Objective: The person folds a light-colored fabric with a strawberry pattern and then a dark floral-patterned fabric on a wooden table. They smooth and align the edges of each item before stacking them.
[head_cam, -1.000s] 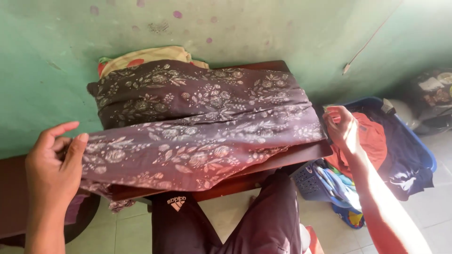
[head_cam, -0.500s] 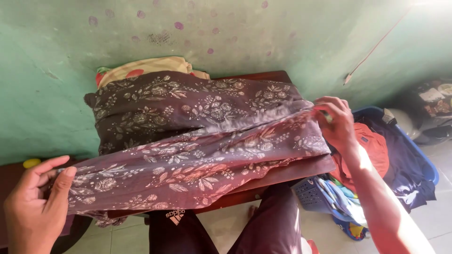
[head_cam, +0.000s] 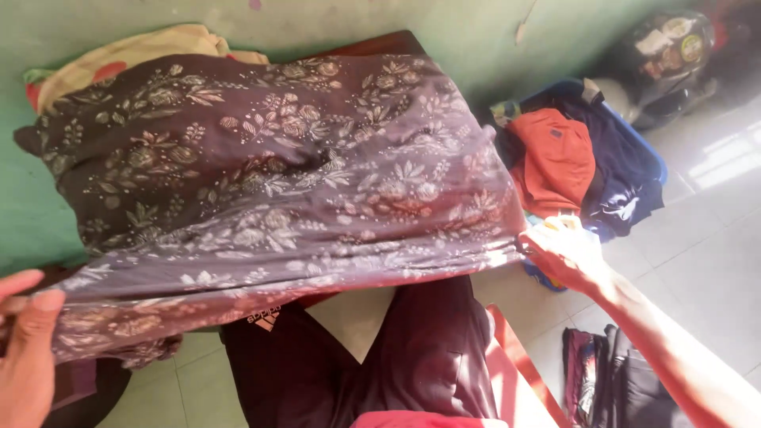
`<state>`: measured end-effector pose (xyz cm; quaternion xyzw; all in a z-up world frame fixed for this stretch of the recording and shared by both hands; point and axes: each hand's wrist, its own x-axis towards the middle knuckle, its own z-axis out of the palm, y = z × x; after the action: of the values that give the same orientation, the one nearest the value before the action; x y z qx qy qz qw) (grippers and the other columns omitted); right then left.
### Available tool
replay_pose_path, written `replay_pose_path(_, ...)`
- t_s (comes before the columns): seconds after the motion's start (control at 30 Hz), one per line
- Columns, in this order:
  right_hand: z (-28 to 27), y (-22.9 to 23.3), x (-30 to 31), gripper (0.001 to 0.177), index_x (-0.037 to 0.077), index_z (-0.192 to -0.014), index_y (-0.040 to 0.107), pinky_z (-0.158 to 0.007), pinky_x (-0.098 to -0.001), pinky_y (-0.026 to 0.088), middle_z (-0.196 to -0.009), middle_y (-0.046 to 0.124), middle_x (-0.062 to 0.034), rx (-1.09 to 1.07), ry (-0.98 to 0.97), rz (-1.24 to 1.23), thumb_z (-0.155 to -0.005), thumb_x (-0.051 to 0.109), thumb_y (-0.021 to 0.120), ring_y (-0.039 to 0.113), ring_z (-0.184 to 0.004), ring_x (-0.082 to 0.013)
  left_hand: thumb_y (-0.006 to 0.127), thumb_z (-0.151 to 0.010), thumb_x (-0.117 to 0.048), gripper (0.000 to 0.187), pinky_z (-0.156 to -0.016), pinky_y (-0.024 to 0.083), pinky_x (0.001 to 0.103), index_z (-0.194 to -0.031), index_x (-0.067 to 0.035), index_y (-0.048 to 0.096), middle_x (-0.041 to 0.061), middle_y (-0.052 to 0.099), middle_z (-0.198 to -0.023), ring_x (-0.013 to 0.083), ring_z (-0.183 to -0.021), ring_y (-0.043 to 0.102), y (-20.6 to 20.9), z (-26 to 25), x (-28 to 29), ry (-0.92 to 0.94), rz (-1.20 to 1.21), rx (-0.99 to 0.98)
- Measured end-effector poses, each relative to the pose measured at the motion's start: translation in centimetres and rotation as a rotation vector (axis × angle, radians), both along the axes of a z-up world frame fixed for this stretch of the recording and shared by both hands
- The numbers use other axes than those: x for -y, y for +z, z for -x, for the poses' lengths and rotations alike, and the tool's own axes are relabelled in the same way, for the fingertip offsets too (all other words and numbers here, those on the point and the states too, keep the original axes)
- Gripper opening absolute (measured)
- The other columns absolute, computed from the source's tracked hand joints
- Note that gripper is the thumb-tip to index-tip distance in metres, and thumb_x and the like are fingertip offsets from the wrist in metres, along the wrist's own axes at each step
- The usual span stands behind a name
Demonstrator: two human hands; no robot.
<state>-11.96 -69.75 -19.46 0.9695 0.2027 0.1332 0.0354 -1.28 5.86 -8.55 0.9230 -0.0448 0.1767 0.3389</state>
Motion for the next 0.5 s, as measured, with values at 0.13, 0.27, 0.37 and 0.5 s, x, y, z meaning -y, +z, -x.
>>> replay_pose_path(0.13, -0.4, -0.5, 3.6, 0.004, 0.007, -0.098, 0.066, -0.084, -0.0265, 0.055, -0.099, 0.069, -0.0041, 0.012, -0.129, -1.730, -0.095, 0.009, 0.068, 0.067, -0.089, -0.0143, 0.066, -0.109, -0.008, 0.021, -0.103, 0.048, 0.030, -0.127, 0.000, 0.073, 0.014, 0.073, -0.123, 0.0211, -0.111, 0.066, 5.6, 4.4, 4.8, -0.124, 0.049, 0.049)
replay_pose_path(0.27, 1.3, 9.7, 1.4, 0.021, 0.003, -0.114, 0.057, -0.107, -0.0375, 0.048, -0.132, 0.064, -0.0198, 0.418, -0.262, -0.941, -0.096, -0.003, 0.066, 0.062, -0.121, -0.0281, 0.088, -0.059, -0.033, 0.045, -0.063, 0.038, 0.030, -0.098, -0.011, 0.080, 0.002, 0.055, -0.067, 0.0114, -0.060, 0.047, 5.1, 4.6, 4.6, -0.279, -0.160, 0.157)
replay_pose_path(0.37, 0.8, 11.3, 2.0, 0.018, 0.007, -0.113, 0.052, -0.084, -0.0298, 0.053, -0.108, 0.066, -0.0130, 0.296, -0.334, -1.128, -0.102, -0.003, 0.062, 0.067, -0.099, -0.0207, 0.085, -0.063, -0.061, 0.045, -0.068, 0.046, 0.046, -0.095, -0.030, 0.079, -0.006, 0.066, -0.079, 0.0162, -0.072, 0.070, 2.0, 4.1, 2.3, -0.103, -0.503, -0.278)
replay_pose_path(0.5, 1.1, 15.5, -0.8, 0.036, 0.000, -0.106, 0.061, -0.057, -0.0392, 0.053, -0.087, 0.072, -0.0261, -0.134, -0.298, -1.217, -0.080, 0.024, 0.060, 0.067, -0.072, -0.0326, 0.070, -0.088, -0.030, 0.024, -0.062, 0.039, 0.026, -0.082, -0.010, 0.082, -0.004, 0.066, -0.085, 0.0102, -0.068, 0.055, 4.6, 6.7, -0.9, -0.233, 0.078, -0.175)
